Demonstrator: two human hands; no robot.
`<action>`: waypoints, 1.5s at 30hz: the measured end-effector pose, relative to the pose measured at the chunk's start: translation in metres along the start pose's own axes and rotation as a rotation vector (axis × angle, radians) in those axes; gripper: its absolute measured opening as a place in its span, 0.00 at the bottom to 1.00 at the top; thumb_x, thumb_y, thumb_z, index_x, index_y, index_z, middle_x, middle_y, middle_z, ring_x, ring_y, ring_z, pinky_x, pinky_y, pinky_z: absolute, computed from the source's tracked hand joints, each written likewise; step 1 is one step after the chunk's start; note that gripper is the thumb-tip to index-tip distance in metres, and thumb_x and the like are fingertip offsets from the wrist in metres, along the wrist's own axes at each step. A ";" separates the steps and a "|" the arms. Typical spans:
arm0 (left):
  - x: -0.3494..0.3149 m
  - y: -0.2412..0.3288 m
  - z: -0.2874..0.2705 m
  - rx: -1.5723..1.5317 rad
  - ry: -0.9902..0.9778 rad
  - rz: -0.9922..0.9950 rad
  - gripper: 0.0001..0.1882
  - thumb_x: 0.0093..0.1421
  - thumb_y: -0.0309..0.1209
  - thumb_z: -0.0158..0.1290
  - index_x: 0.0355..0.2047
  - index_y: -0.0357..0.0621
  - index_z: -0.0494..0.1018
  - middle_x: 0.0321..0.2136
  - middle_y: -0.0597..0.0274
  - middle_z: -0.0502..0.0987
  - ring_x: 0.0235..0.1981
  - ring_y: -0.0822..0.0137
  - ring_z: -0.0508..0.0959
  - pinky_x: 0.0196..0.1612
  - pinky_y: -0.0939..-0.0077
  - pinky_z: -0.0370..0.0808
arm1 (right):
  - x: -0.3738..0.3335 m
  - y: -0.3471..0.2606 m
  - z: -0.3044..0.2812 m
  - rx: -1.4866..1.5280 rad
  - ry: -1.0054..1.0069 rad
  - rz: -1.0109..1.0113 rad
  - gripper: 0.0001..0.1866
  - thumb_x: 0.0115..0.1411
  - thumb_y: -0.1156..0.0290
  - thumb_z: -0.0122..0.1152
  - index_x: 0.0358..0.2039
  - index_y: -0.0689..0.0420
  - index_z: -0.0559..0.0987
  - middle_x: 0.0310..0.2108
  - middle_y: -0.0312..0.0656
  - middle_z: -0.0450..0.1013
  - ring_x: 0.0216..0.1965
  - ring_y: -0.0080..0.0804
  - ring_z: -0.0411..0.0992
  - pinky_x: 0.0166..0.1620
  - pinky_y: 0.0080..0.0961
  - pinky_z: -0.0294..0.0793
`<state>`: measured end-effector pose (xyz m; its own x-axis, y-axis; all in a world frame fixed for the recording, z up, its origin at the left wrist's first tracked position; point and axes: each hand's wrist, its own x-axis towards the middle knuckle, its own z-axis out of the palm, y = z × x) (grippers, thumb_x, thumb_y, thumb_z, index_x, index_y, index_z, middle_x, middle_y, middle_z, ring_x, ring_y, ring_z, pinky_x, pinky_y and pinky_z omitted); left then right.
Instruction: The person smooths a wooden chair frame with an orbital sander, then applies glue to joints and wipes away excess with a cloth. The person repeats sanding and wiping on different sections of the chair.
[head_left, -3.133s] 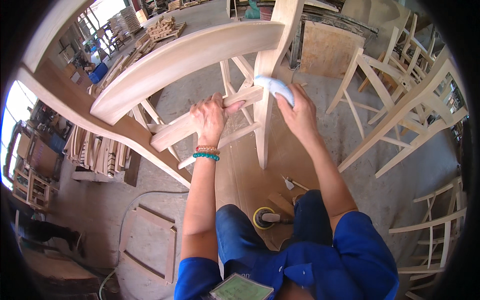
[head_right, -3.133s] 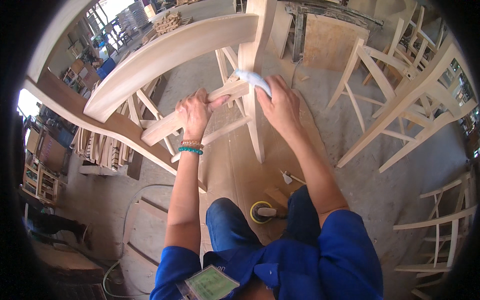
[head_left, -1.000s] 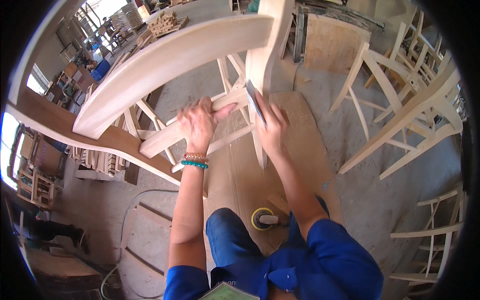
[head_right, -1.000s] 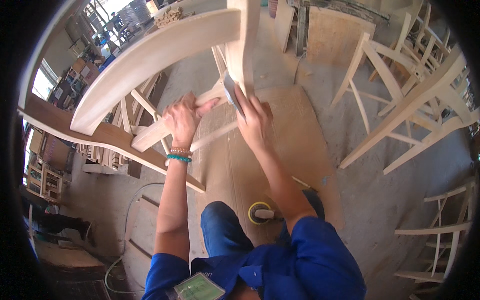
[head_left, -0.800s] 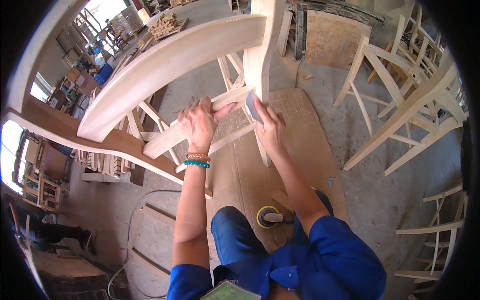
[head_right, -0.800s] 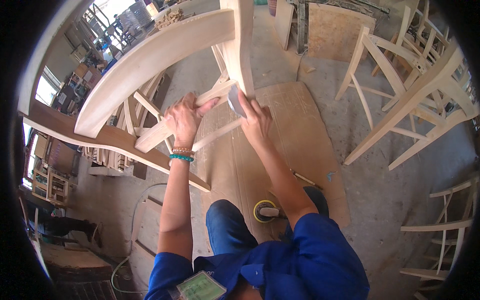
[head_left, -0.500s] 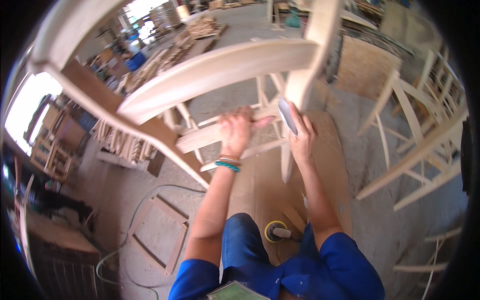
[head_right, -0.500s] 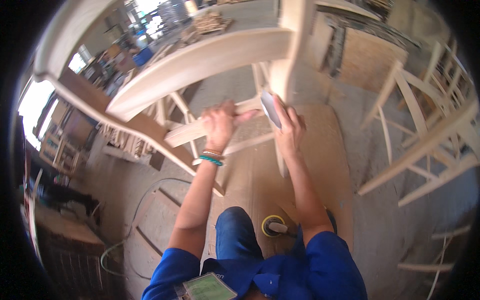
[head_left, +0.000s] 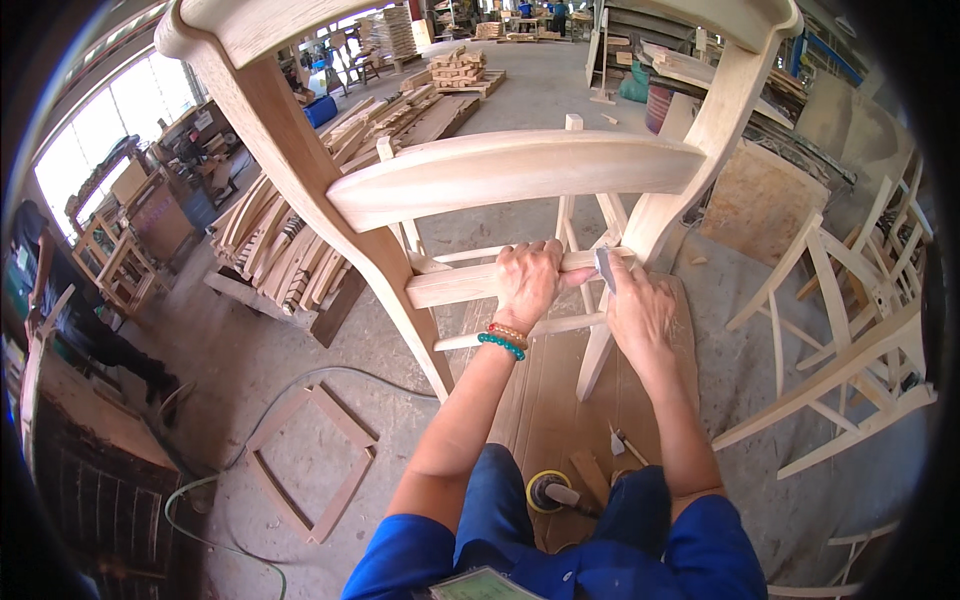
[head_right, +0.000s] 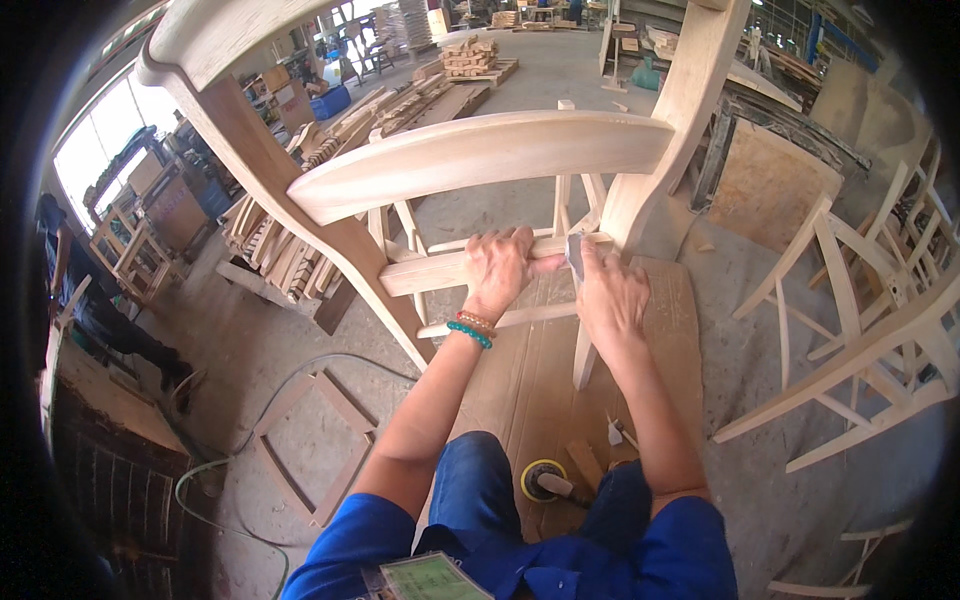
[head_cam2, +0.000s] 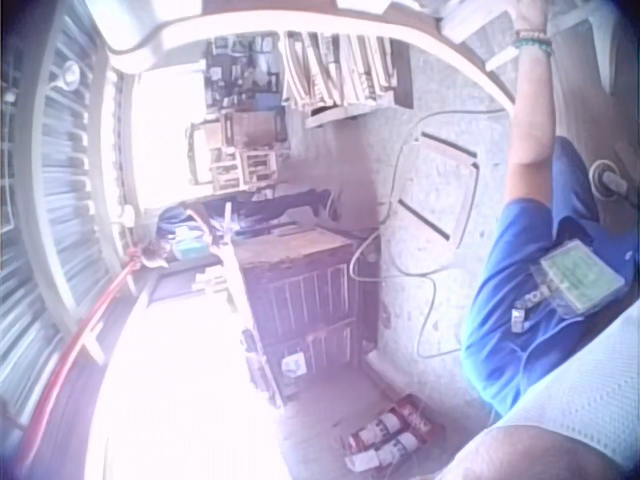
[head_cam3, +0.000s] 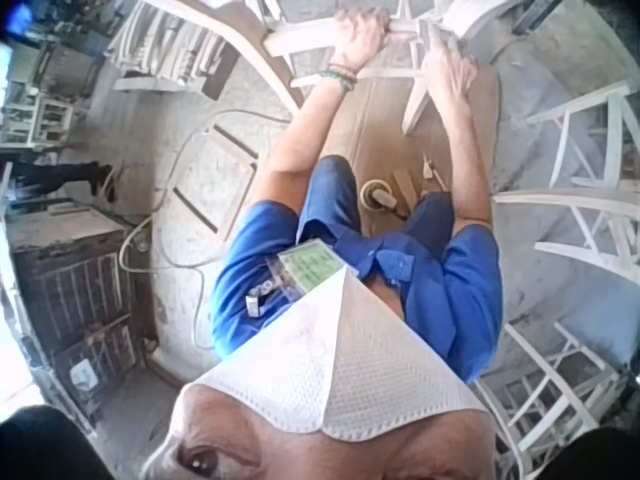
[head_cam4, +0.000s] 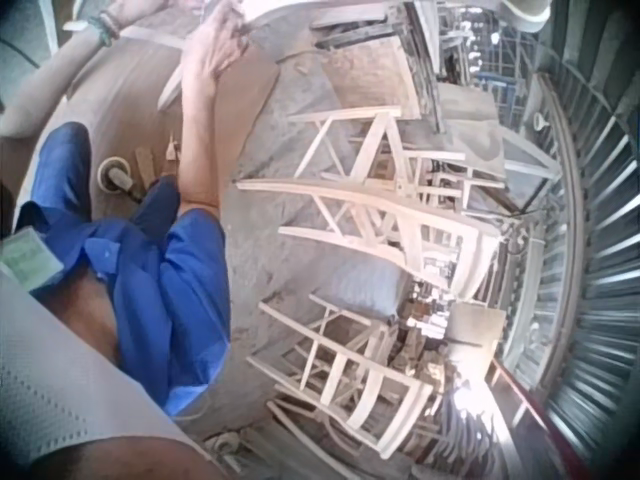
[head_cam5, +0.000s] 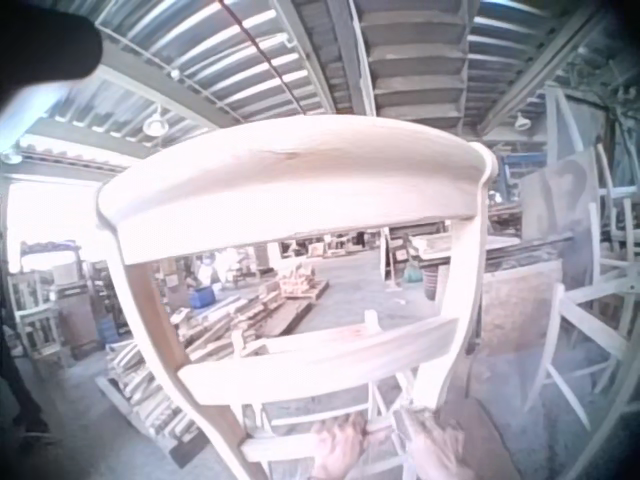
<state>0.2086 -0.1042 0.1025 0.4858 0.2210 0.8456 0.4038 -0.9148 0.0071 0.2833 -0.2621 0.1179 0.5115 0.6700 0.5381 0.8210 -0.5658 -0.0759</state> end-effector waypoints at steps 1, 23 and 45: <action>0.000 -0.003 0.000 0.010 -0.016 -0.006 0.33 0.43 0.69 0.54 0.15 0.50 0.70 0.14 0.65 0.74 0.17 0.64 0.76 0.27 0.69 0.68 | 0.003 0.001 0.007 -0.037 0.073 -0.042 0.26 0.53 0.75 0.54 0.55 0.53 0.72 0.32 0.51 0.76 0.30 0.45 0.77 0.40 0.46 0.70; 0.005 0.003 0.002 -0.056 -0.074 -0.040 0.33 0.43 0.69 0.53 0.15 0.49 0.71 0.14 0.62 0.75 0.19 0.61 0.76 0.26 0.66 0.68 | 0.029 0.010 -0.001 -0.044 -0.060 0.014 0.23 0.55 0.75 0.51 0.53 0.61 0.70 0.35 0.57 0.76 0.31 0.53 0.77 0.38 0.46 0.73; 0.000 -0.006 0.005 -0.023 0.011 0.027 0.31 0.46 0.67 0.52 0.15 0.50 0.69 0.14 0.60 0.75 0.18 0.61 0.77 0.26 0.68 0.69 | 0.009 -0.027 0.004 -0.085 -0.021 0.080 0.21 0.60 0.75 0.47 0.54 0.57 0.72 0.33 0.53 0.75 0.30 0.45 0.76 0.39 0.49 0.71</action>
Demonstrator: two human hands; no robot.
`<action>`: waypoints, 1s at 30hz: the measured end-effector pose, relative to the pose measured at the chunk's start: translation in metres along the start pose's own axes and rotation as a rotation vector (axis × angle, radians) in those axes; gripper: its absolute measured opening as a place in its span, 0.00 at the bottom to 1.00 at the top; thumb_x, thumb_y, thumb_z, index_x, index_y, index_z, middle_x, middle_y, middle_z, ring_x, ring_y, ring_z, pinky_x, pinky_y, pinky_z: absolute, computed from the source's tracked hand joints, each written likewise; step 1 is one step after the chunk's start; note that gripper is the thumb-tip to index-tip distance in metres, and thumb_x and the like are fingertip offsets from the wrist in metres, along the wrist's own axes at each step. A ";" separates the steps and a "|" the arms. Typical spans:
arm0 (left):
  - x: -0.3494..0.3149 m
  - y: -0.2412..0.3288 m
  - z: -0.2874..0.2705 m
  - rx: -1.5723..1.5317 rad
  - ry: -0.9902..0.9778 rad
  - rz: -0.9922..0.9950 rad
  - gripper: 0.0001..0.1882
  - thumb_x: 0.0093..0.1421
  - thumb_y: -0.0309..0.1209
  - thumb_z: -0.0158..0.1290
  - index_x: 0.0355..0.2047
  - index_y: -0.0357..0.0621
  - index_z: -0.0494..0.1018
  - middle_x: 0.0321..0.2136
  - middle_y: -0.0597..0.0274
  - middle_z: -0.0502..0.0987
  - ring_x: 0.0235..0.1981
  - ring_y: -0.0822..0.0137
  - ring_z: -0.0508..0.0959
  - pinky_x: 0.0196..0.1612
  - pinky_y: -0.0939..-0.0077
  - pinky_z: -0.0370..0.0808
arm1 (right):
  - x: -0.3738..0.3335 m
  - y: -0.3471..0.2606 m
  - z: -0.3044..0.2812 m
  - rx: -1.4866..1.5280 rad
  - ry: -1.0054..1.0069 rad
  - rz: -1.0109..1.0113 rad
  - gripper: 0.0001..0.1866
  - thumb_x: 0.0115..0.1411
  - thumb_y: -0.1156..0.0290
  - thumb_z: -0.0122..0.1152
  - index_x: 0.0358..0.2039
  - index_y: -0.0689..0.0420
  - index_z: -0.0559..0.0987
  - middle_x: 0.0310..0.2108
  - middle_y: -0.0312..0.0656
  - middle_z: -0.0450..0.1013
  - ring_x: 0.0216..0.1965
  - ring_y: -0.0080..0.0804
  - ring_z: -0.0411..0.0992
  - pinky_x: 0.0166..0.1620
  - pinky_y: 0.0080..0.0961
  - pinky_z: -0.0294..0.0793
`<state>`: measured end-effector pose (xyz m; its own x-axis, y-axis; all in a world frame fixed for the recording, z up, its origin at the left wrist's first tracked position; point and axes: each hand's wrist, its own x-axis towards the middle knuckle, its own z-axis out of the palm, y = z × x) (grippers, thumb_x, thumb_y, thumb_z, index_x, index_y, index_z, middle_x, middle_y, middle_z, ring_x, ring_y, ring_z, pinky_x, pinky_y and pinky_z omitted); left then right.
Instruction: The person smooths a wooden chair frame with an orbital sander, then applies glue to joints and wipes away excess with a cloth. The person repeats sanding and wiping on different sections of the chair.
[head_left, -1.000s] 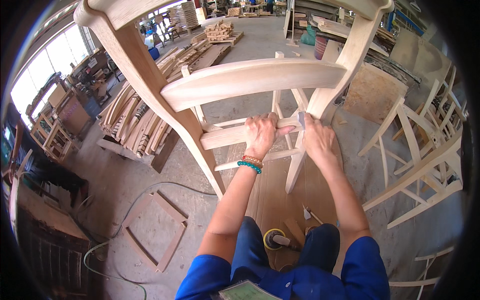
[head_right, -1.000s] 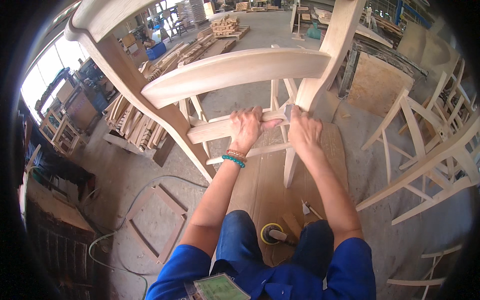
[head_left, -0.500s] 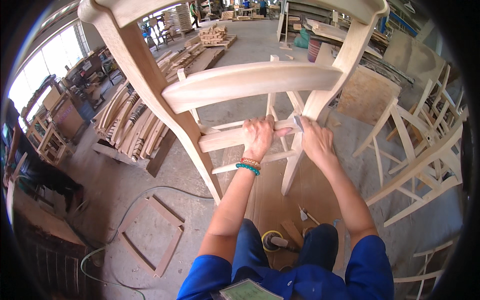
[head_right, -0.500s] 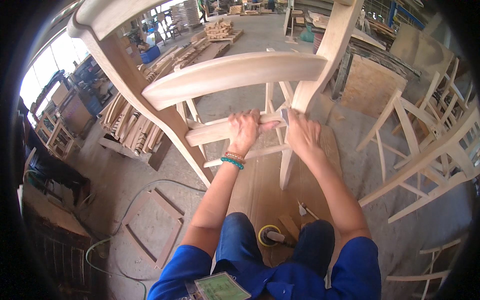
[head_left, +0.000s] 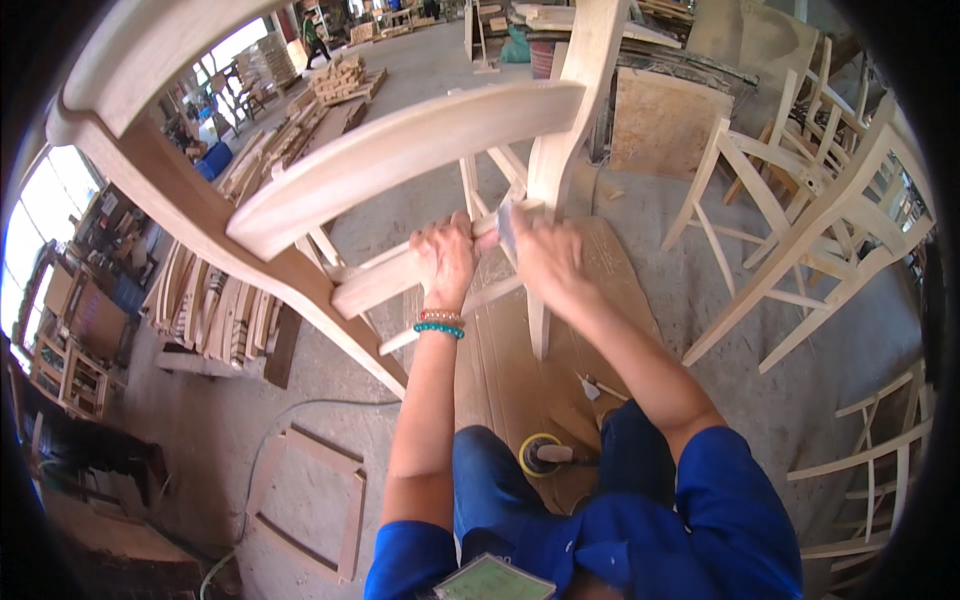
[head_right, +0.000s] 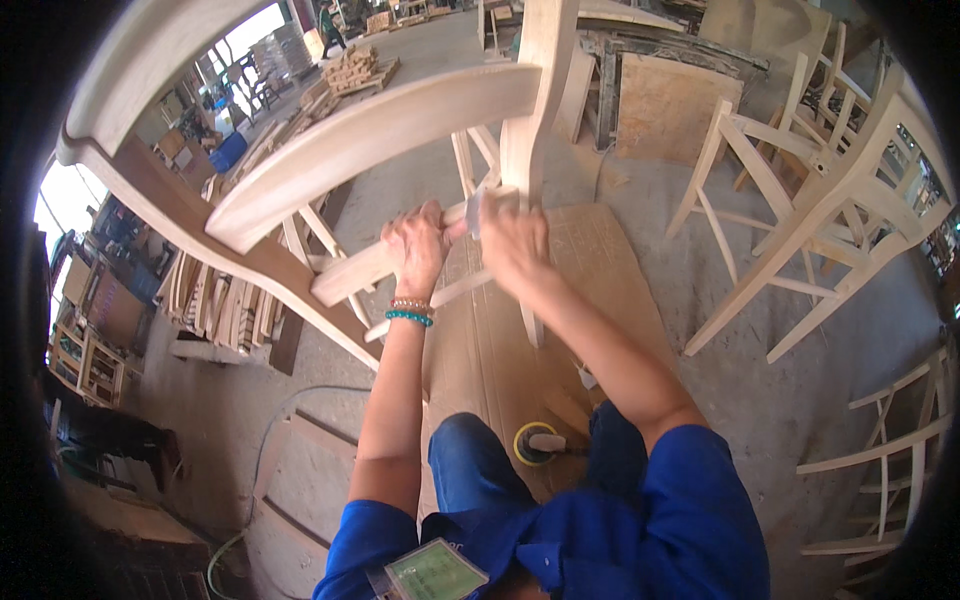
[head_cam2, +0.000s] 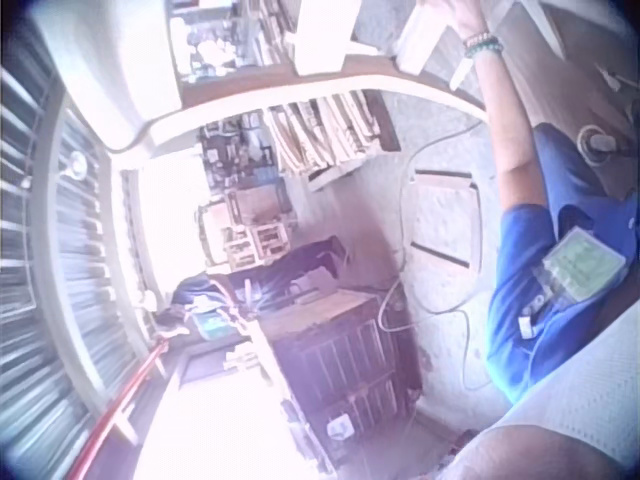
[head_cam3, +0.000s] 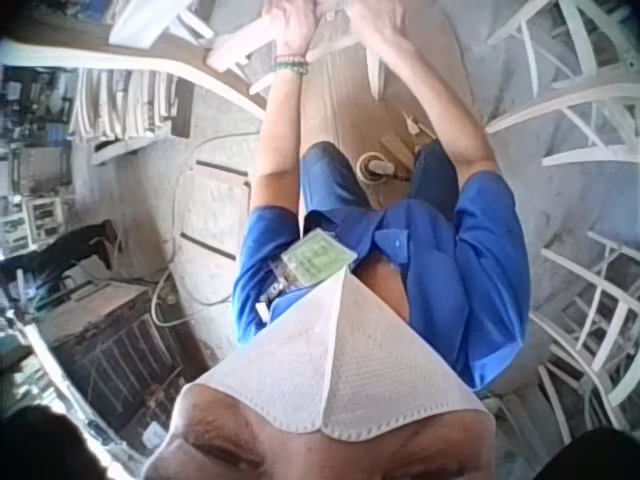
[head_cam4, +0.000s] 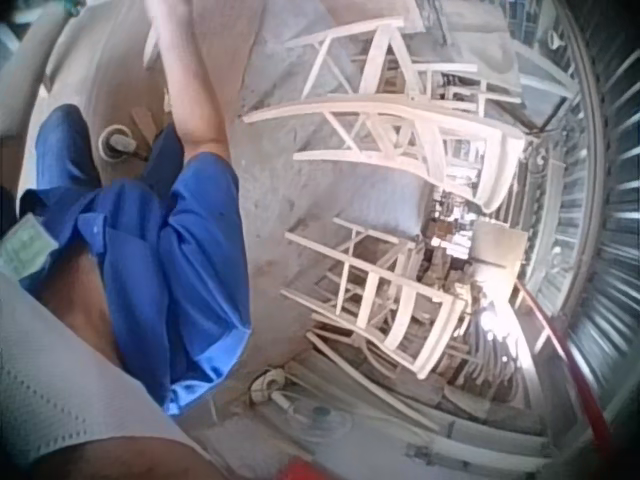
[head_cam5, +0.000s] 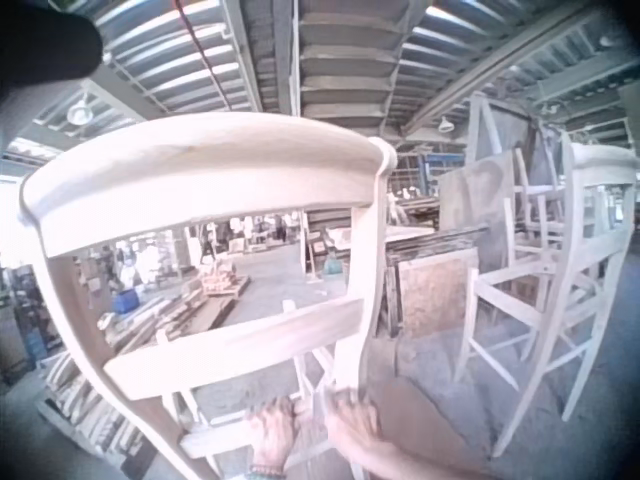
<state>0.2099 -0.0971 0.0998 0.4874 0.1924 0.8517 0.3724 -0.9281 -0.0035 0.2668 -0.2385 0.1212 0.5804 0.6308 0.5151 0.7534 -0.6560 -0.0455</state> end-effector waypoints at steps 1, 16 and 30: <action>0.004 -0.004 -0.001 -0.007 0.003 -0.002 0.31 0.46 0.67 0.52 0.15 0.50 0.69 0.14 0.60 0.75 0.18 0.60 0.76 0.26 0.68 0.69 | 0.005 0.001 -0.003 0.009 -0.022 -0.034 0.21 0.59 0.76 0.48 0.54 0.60 0.70 0.33 0.54 0.75 0.31 0.43 0.76 0.38 0.47 0.72; -0.006 0.012 -0.003 -0.023 -0.068 -0.028 0.32 0.45 0.68 0.53 0.16 0.50 0.69 0.12 0.61 0.74 0.16 0.62 0.76 0.26 0.68 0.68 | 0.011 0.030 0.001 0.029 -0.053 0.030 0.18 0.57 0.74 0.48 0.49 0.62 0.71 0.33 0.53 0.76 0.32 0.48 0.77 0.37 0.46 0.72; 0.002 0.005 -0.011 0.000 -0.047 -0.024 0.31 0.47 0.67 0.53 0.16 0.49 0.70 0.12 0.60 0.73 0.18 0.61 0.76 0.26 0.67 0.69 | 0.001 0.028 -0.004 0.052 -0.079 -0.053 0.27 0.55 0.74 0.52 0.58 0.60 0.67 0.39 0.57 0.75 0.34 0.50 0.77 0.44 0.47 0.70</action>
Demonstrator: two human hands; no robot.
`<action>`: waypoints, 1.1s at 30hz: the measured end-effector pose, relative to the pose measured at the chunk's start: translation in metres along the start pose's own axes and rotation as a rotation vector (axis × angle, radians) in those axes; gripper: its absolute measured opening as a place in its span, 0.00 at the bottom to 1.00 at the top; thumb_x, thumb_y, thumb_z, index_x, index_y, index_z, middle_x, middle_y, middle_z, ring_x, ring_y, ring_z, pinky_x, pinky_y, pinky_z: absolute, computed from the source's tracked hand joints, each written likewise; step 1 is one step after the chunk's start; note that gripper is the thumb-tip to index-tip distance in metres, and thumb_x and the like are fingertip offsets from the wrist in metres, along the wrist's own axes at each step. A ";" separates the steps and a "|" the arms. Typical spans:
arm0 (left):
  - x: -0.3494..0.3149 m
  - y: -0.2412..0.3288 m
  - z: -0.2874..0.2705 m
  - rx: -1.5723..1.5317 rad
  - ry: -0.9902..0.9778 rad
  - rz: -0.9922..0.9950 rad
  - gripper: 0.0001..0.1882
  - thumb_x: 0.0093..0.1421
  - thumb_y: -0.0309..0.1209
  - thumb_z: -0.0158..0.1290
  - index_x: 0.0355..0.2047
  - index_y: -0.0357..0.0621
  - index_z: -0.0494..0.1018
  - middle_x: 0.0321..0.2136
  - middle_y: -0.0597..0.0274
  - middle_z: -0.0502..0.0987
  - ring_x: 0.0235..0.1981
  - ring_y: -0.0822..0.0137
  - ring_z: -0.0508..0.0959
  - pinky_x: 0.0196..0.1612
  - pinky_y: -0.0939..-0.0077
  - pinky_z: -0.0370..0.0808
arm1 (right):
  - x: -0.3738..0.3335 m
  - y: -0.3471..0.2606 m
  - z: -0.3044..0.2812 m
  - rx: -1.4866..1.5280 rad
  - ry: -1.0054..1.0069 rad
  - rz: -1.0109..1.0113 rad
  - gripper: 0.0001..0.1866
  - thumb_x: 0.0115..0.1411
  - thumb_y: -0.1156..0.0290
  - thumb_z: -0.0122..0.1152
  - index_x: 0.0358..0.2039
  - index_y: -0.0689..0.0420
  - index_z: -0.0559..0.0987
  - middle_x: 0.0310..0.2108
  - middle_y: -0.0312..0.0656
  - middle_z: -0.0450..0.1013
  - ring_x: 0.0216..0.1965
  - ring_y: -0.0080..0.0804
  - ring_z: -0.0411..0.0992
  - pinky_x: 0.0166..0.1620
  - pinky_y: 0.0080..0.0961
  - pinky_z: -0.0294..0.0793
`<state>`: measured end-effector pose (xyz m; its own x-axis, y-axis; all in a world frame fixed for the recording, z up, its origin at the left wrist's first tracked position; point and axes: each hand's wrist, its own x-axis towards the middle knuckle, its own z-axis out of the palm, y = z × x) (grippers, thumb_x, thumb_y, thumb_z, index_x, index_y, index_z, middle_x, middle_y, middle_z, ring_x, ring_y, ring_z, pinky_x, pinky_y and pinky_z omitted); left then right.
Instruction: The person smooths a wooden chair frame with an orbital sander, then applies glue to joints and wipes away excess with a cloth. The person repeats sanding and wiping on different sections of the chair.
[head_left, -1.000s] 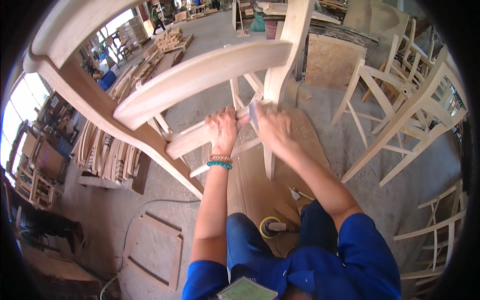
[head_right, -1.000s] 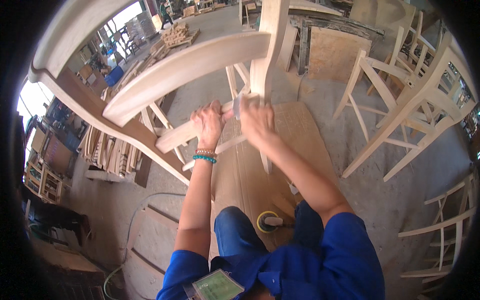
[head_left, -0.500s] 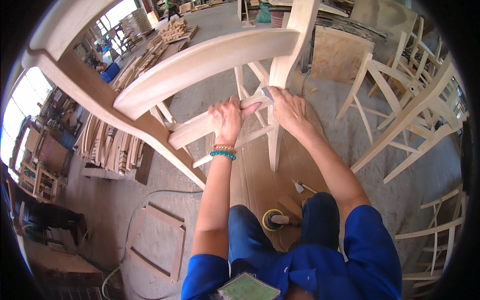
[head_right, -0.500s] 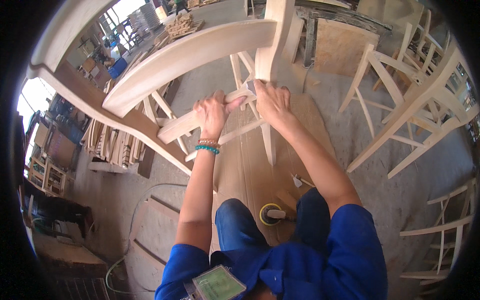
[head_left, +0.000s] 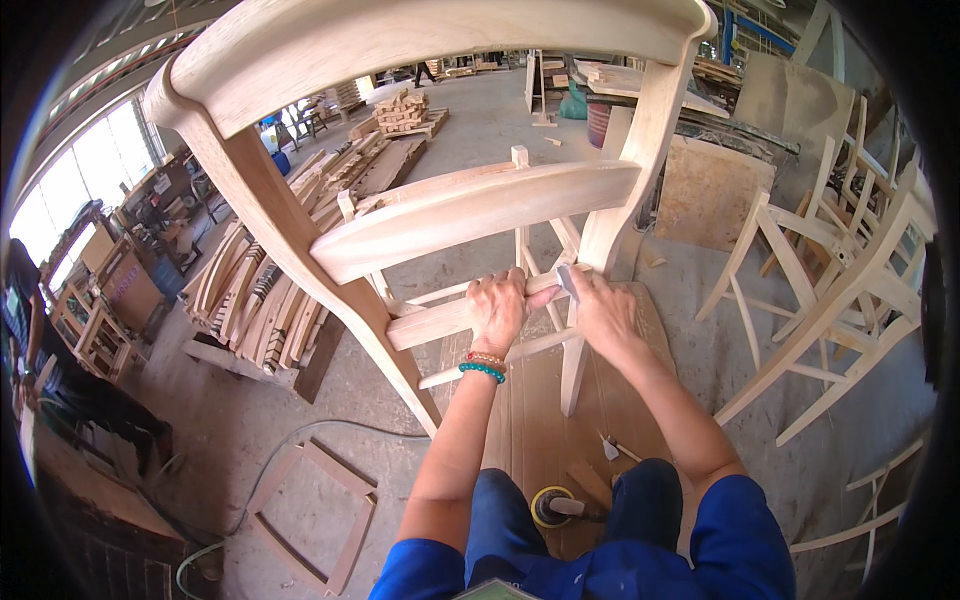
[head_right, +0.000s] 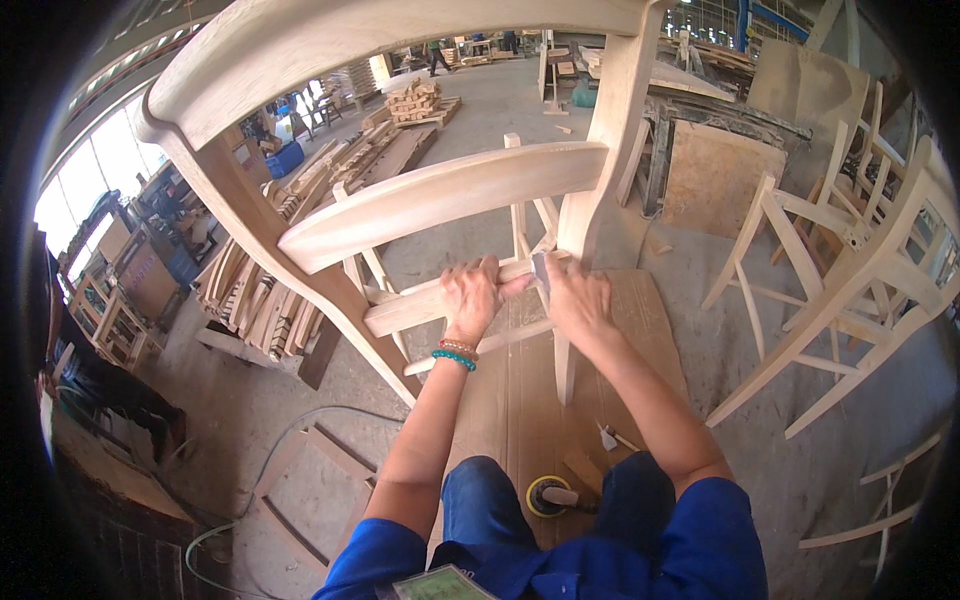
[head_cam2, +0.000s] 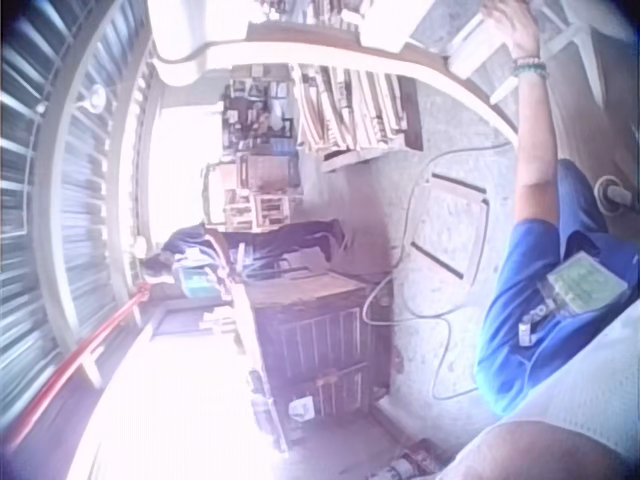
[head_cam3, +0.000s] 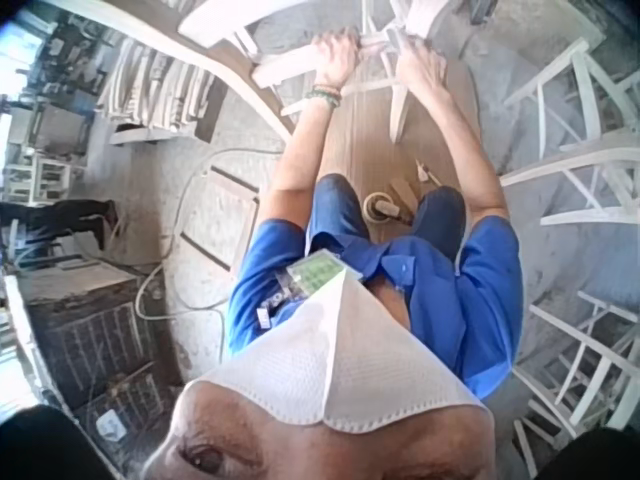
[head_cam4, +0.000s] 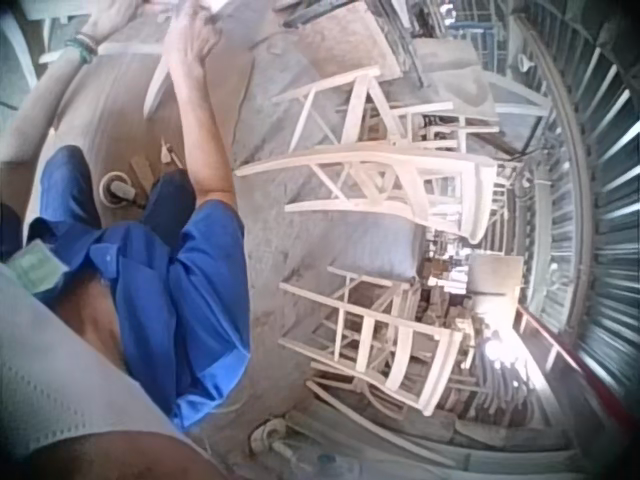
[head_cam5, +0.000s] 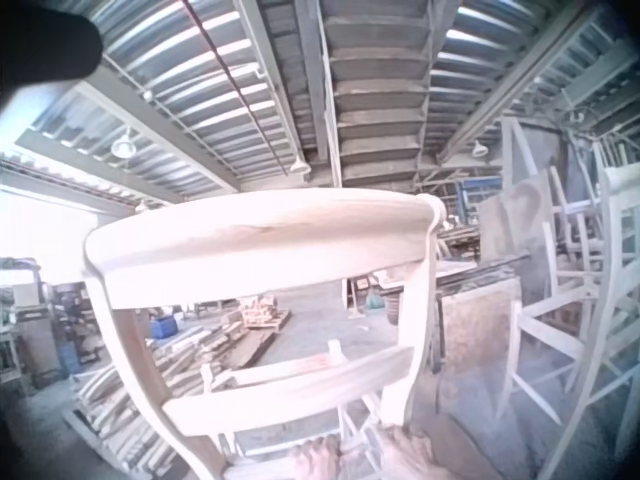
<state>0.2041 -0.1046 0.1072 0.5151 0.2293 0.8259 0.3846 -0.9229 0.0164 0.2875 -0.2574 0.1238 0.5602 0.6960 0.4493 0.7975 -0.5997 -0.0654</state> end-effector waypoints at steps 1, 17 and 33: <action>0.000 0.002 -0.001 -0.010 -0.017 -0.014 0.31 0.48 0.66 0.53 0.15 0.50 0.70 0.13 0.60 0.74 0.18 0.61 0.76 0.26 0.67 0.69 | 0.003 0.007 0.002 0.051 0.038 -0.003 0.28 0.55 0.74 0.53 0.58 0.59 0.67 0.38 0.57 0.75 0.34 0.50 0.77 0.44 0.47 0.70; 0.000 -0.001 0.007 -0.025 0.114 -0.046 0.16 0.60 0.37 0.48 0.16 0.50 0.73 0.16 0.62 0.75 0.18 0.60 0.75 0.26 0.65 0.69 | 0.001 -0.007 0.007 0.008 0.067 0.040 0.27 0.53 0.75 0.56 0.56 0.53 0.71 0.41 0.49 0.76 0.34 0.52 0.76 0.40 0.48 0.72; 0.003 0.007 0.011 -0.040 0.180 -0.041 0.14 0.57 0.36 0.51 0.15 0.50 0.72 0.15 0.62 0.75 0.18 0.61 0.76 0.25 0.65 0.68 | 0.004 0.004 -0.006 0.055 0.064 0.082 0.27 0.55 0.76 0.51 0.57 0.52 0.70 0.45 0.48 0.76 0.39 0.51 0.76 0.42 0.48 0.72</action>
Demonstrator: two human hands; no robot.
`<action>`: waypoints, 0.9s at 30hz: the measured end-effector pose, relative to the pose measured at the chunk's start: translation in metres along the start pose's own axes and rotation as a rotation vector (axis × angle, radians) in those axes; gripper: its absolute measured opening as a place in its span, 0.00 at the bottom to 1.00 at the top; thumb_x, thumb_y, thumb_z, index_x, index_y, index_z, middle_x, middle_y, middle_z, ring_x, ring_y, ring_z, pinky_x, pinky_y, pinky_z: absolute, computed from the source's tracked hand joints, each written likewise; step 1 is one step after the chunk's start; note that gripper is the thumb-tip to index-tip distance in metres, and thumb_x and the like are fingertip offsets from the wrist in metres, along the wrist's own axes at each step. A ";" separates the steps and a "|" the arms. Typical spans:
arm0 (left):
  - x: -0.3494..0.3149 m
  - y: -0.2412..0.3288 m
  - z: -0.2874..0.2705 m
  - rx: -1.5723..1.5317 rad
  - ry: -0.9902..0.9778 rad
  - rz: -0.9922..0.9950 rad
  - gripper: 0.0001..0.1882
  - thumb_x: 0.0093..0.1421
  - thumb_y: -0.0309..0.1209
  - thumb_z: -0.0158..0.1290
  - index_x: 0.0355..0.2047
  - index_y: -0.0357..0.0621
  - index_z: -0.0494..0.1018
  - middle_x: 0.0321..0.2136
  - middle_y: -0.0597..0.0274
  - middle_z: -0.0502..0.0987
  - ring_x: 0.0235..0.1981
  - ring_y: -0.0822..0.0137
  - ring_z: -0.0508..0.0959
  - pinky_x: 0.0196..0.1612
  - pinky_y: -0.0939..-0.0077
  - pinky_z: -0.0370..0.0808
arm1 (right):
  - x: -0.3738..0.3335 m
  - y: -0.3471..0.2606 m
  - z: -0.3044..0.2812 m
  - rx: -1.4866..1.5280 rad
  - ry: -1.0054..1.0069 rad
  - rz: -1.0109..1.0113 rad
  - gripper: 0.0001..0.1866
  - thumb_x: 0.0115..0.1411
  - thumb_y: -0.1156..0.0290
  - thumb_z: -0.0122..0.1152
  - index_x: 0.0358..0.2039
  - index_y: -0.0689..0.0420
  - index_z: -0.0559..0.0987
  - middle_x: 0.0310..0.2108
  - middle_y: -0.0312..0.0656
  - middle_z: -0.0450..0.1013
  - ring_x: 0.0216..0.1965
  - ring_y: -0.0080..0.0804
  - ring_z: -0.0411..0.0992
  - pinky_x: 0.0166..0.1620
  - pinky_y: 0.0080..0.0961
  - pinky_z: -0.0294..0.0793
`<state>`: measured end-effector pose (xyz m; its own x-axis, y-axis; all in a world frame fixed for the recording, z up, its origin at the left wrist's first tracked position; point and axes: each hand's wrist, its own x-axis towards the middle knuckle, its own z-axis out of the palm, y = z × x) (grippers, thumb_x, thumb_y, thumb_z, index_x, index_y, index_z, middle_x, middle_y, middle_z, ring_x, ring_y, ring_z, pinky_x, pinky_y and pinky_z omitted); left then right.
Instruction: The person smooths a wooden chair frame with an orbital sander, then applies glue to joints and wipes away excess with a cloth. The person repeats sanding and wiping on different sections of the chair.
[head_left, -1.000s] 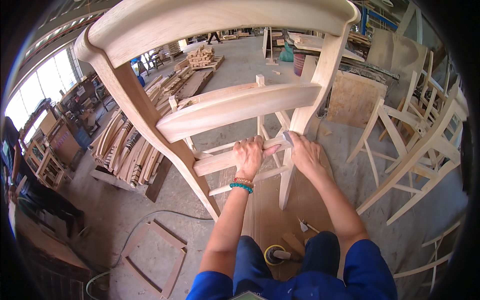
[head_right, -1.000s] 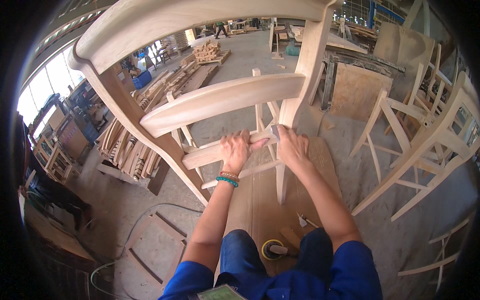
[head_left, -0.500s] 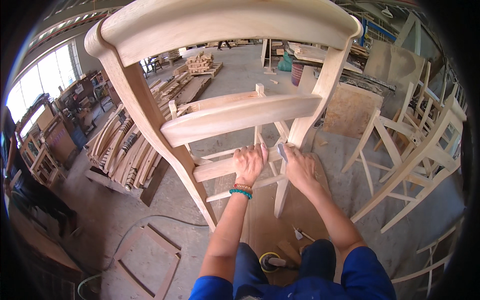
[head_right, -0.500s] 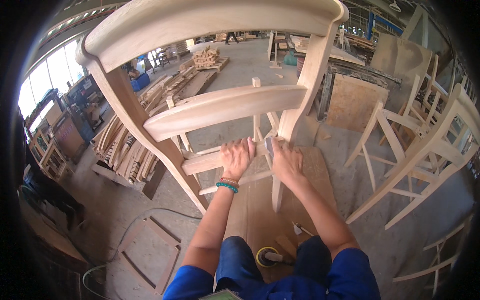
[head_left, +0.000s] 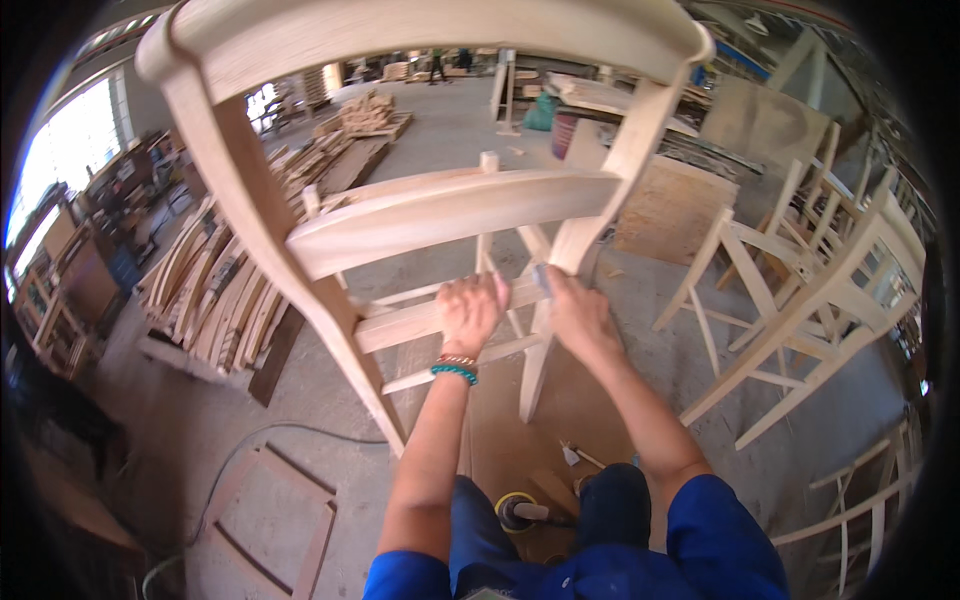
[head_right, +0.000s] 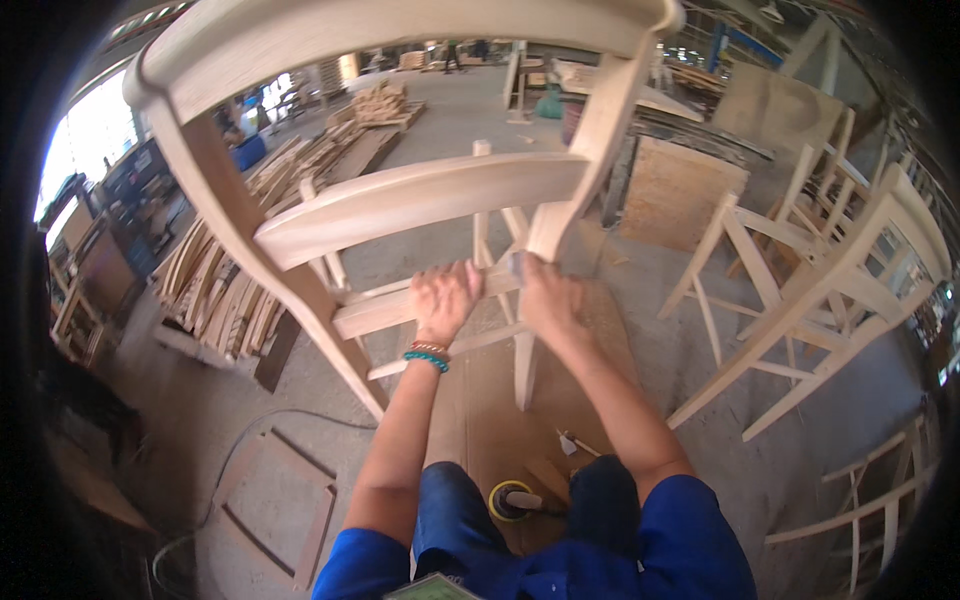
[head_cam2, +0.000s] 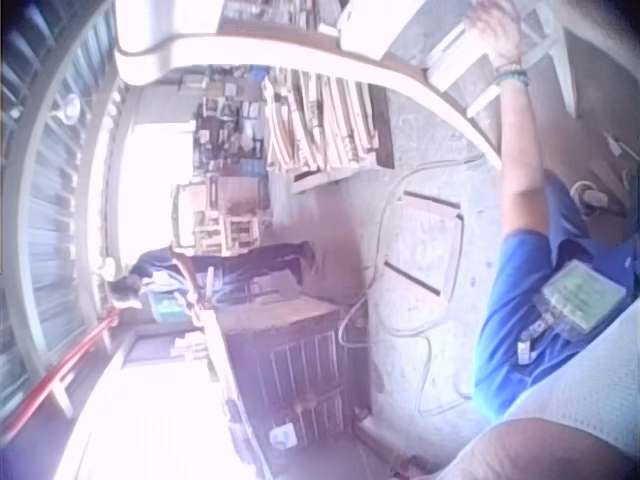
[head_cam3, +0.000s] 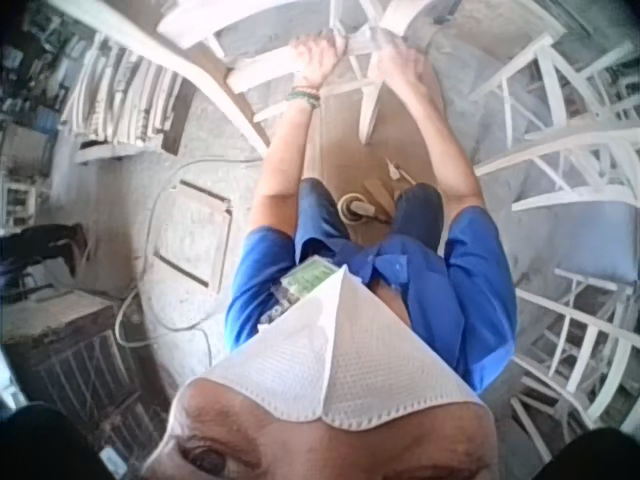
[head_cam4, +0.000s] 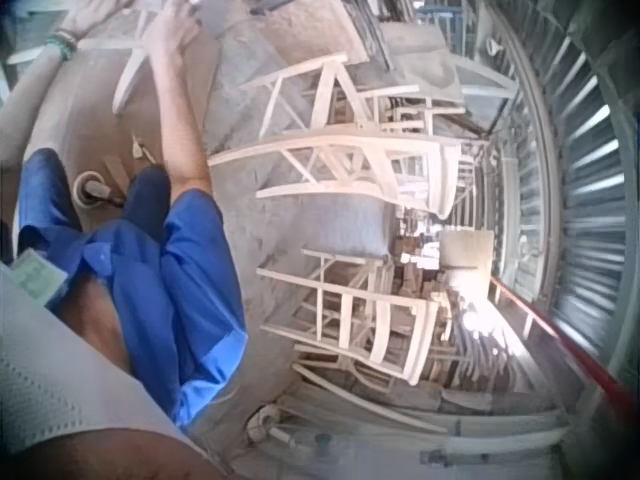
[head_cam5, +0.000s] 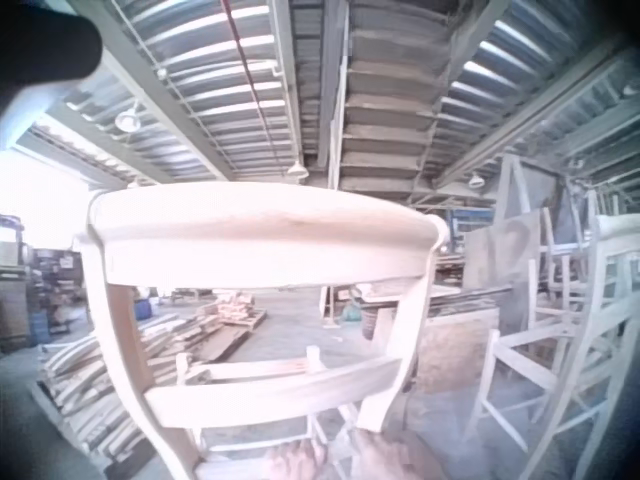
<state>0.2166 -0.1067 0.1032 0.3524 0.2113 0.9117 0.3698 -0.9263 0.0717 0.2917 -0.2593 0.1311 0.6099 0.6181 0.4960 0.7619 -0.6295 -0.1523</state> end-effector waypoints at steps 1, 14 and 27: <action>-0.001 -0.004 -0.001 0.015 0.090 0.006 0.14 0.58 0.35 0.51 0.15 0.50 0.73 0.16 0.62 0.76 0.19 0.61 0.76 0.27 0.64 0.68 | -0.001 -0.013 0.007 -0.038 0.004 -0.007 0.26 0.55 0.76 0.50 0.57 0.52 0.70 0.45 0.48 0.76 0.39 0.51 0.76 0.41 0.49 0.73; -0.001 -0.008 -0.003 0.018 -0.043 0.003 0.15 0.59 0.36 0.48 0.15 0.49 0.73 0.17 0.61 0.76 0.19 0.60 0.76 0.26 0.65 0.69 | -0.007 -0.006 0.008 0.038 -0.015 -0.124 0.27 0.55 0.73 0.51 0.58 0.55 0.67 0.37 0.53 0.76 0.37 0.51 0.76 0.43 0.50 0.68; -0.001 -0.004 -0.006 0.009 -0.060 0.003 0.16 0.58 0.39 0.51 0.15 0.49 0.73 0.15 0.62 0.75 0.17 0.63 0.75 0.24 0.68 0.69 | -0.011 -0.006 0.018 0.036 0.054 -0.096 0.32 0.53 0.74 0.56 0.60 0.55 0.65 0.39 0.55 0.74 0.35 0.54 0.76 0.43 0.52 0.69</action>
<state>0.2091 -0.1049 0.1046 0.4042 0.2275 0.8859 0.3763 -0.9242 0.0656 0.2841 -0.2540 0.1112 0.5217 0.6481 0.5548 0.8242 -0.5507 -0.1317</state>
